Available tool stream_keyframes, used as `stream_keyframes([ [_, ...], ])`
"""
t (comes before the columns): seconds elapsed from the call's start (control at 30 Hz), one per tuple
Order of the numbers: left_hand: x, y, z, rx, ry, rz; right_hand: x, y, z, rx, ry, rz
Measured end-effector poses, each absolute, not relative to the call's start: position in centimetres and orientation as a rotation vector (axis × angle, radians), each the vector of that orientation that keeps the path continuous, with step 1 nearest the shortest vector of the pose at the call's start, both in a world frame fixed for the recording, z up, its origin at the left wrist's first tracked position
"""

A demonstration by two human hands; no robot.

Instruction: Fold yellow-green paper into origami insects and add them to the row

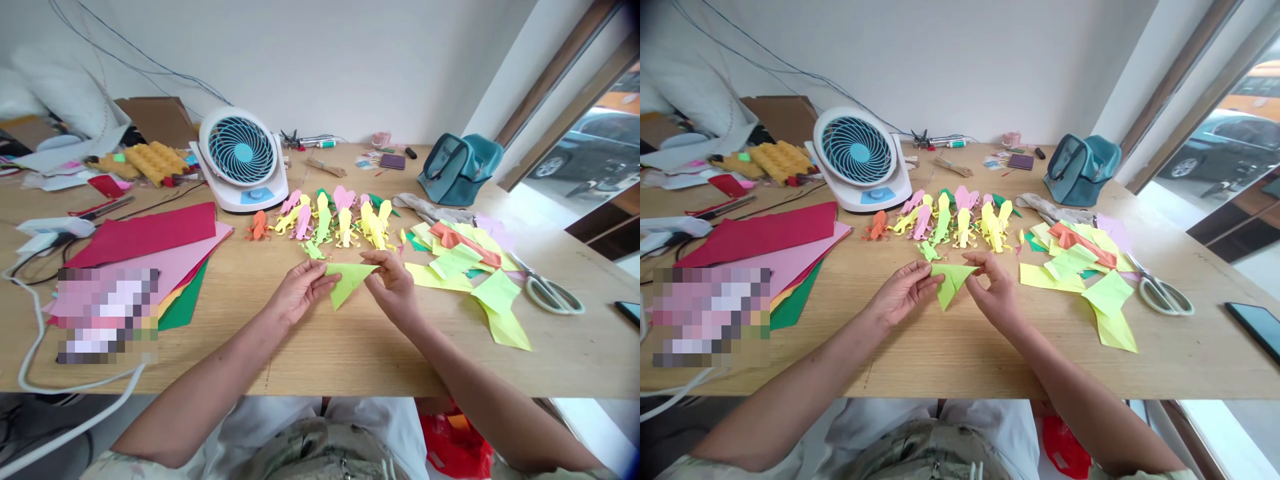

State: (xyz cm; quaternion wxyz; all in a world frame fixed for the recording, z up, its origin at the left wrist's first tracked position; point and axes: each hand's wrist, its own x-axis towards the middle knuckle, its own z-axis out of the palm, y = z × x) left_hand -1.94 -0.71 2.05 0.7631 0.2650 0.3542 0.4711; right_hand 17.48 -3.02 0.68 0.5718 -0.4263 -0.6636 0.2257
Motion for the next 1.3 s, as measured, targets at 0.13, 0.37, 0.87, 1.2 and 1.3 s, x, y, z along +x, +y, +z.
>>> stream_keyframes([
  [0.13,-1.6,-1.1,1.9,0.613,0.769,1.006,17.4,-3.0,1.0,-1.008,-1.533,0.545],
  [0.37,-1.3,-1.3,2.2,0.706,0.741,1.050,17.6,-3.0,1.1,-0.998,-1.456,0.614],
  [0.87,-1.2,-1.5,2.0,0.641,0.795,1.068,17.8,-4.0,1.8,-0.955,-1.449,0.765],
  [1.2,-0.4,-2.2,1.4,0.630,0.759,1.005,15.8,-3.2,-0.3,-1.139,-1.434,0.799],
  [1.3,-0.5,-2.2,1.1,0.625,0.772,0.981,15.8,-2.8,-0.8,-1.059,-1.331,0.971],
])
